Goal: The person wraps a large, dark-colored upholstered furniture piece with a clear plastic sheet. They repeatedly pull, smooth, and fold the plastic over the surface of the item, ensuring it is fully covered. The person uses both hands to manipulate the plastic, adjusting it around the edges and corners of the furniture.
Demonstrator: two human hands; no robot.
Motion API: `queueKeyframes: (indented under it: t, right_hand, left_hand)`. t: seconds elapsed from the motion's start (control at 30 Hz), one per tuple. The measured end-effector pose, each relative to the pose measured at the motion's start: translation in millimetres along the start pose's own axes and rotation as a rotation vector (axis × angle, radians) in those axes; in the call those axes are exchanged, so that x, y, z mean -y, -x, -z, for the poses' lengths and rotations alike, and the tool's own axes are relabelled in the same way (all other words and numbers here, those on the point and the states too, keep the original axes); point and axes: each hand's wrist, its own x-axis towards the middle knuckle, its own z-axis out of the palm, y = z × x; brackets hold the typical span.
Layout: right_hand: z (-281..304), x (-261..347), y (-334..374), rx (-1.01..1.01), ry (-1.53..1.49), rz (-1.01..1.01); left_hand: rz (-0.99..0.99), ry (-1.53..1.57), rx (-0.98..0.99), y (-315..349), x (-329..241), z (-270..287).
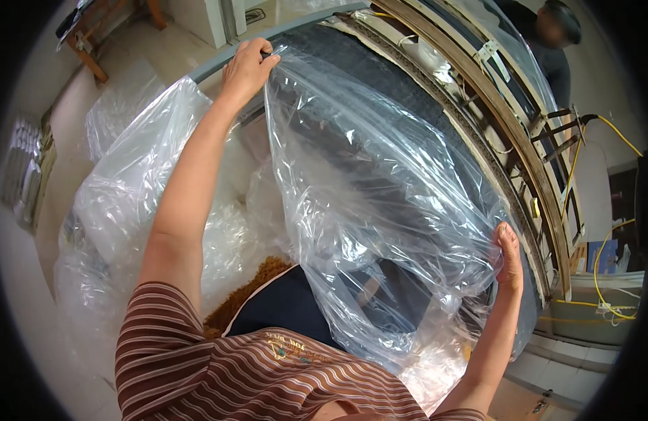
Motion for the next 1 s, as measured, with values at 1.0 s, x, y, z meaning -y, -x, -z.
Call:
queueKeyframes:
  t: [1.0]
  right_hand:
    - [275.5,-182.7,374.1,-0.844,1.368,-0.961]
  left_hand:
    - [-0.275,-0.677,0.052,-107.0,60.1,-74.8]
